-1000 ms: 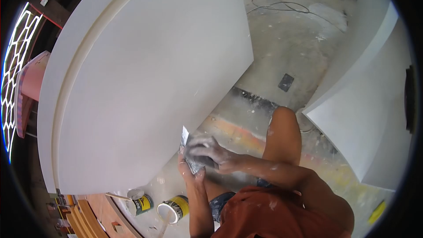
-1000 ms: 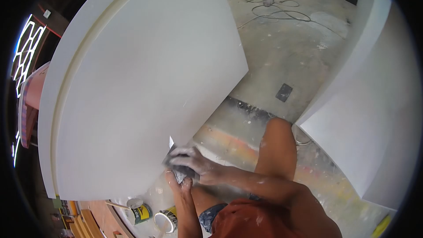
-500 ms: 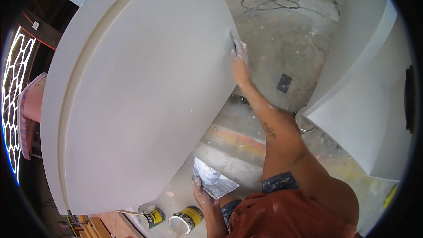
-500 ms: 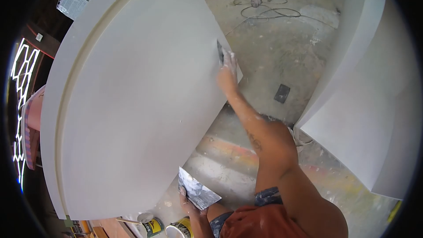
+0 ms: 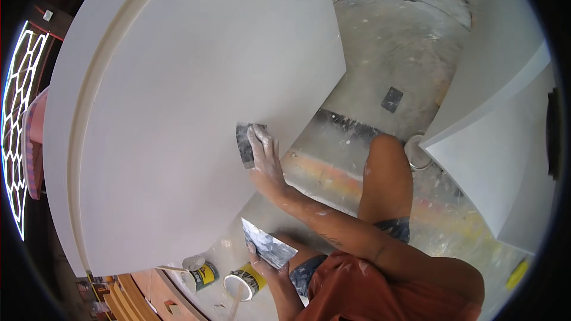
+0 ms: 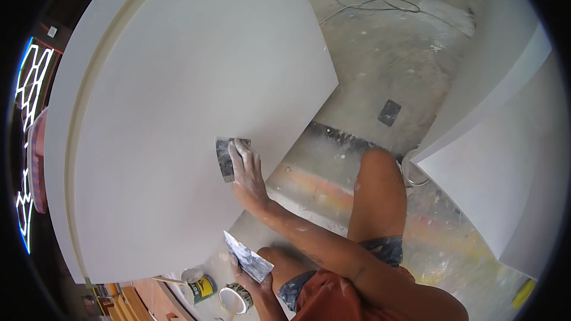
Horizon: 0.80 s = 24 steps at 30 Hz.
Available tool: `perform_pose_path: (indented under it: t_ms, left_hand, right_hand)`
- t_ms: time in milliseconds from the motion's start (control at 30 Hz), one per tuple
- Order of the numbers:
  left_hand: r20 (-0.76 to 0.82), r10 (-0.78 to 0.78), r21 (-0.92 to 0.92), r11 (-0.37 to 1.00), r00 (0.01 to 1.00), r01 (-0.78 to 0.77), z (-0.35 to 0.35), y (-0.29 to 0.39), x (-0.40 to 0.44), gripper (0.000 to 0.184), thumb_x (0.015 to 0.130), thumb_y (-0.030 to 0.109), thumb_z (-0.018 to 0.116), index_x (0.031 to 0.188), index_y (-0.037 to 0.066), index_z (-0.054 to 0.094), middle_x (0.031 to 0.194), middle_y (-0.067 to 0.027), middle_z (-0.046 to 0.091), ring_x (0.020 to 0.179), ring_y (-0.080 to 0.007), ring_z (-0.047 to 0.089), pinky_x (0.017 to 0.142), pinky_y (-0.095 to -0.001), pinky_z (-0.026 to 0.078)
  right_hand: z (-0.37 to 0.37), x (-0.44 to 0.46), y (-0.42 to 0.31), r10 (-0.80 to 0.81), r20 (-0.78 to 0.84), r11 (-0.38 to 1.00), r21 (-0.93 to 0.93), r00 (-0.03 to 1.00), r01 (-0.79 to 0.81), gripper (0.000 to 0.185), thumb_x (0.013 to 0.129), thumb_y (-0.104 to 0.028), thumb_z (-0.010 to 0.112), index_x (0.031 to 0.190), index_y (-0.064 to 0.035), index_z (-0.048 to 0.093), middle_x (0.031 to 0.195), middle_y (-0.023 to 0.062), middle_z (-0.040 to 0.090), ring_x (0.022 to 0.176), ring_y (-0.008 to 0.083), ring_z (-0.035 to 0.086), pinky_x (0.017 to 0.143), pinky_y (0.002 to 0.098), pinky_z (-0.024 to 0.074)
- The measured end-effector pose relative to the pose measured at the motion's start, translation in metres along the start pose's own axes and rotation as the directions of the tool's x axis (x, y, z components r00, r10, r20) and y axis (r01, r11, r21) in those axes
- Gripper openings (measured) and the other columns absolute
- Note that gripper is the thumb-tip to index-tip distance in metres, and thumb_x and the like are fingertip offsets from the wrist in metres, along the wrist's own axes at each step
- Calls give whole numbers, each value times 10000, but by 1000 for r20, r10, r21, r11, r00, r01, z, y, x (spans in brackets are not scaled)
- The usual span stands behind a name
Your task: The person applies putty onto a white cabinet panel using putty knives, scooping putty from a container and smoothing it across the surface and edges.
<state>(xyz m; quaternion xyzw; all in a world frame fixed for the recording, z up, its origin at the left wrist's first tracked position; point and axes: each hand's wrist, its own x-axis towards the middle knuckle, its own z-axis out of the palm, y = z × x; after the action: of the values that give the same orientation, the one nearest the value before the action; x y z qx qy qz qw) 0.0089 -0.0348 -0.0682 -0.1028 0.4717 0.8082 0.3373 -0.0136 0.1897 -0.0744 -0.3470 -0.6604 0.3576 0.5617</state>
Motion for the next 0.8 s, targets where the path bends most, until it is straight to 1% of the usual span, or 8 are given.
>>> perform_pose_path:
  t_ms: [167,300,433,500,567,633,700,800]
  left_hand:
    - [-30,1,25,1000,1000,0,18,5,-5,344,974,333,533,1215,92,578,1086,-44,657,924,-187,660,778,-350,567]
    - [67,-58,-89,994,996,64,23,4,6,330,985,307,509,1226,90,567,1120,-66,659,971,-205,670,781,-381,579]
    - [177,-79,-21,996,981,84,35,0,23,361,970,298,547,1214,34,571,1087,-87,666,938,-215,677,797,-377,573]
    - [183,-83,172,984,980,52,56,8,21,391,969,332,543,1230,41,560,1108,-104,646,962,-201,656,803,-343,561]
    - [351,3,370,918,936,-142,73,19,1,494,929,380,579,1265,21,537,1108,-121,633,972,-230,638,833,-366,538]
    - [462,29,361,907,886,-218,75,24,-3,530,912,394,589,1282,20,521,1116,-120,627,965,-240,636,838,-369,533]
    - [547,58,344,894,835,-288,70,22,-10,568,896,408,598,1298,18,506,1125,-120,621,958,-251,633,844,-372,528]
    - [417,-1,252,961,909,-115,64,14,-13,587,903,407,584,1341,33,466,1176,-126,599,1038,-271,607,894,-404,508]
  right_hand:
    - [-11,-31,-1,-73,120,996,-41,990,78,695,693,144,513,1378,63,427,1374,209,441,1270,399,411,1091,474,346]
    - [-74,-42,-32,-33,327,960,272,944,-61,564,773,103,561,1324,-20,539,1346,165,497,1265,359,457,1083,442,377]
    - [-117,-61,-50,-407,447,767,641,797,33,539,889,-1,623,1392,-121,473,1407,134,449,1304,332,427,1095,431,347]
    - [-110,-61,-34,-322,456,875,479,829,77,568,868,4,621,1393,-146,466,1432,130,412,1314,342,407,1105,466,310]
    - [-133,-25,15,-269,687,951,79,675,298,512,883,0,577,1372,-118,487,1394,141,442,1310,331,412,1119,470,287]
    - [-141,24,70,-390,523,907,76,758,415,479,898,1,531,1368,-84,492,1428,173,435,1346,344,386,1137,464,280]
    - [-150,77,97,169,152,962,-239,974,-130,541,932,-22,491,1462,-69,393,1523,217,345,1392,389,336,1165,455,273]
    - [-173,175,116,-80,-294,983,-184,952,26,424,976,-44,458,1399,-13,438,1337,256,467,1275,413,436,1102,453,330]
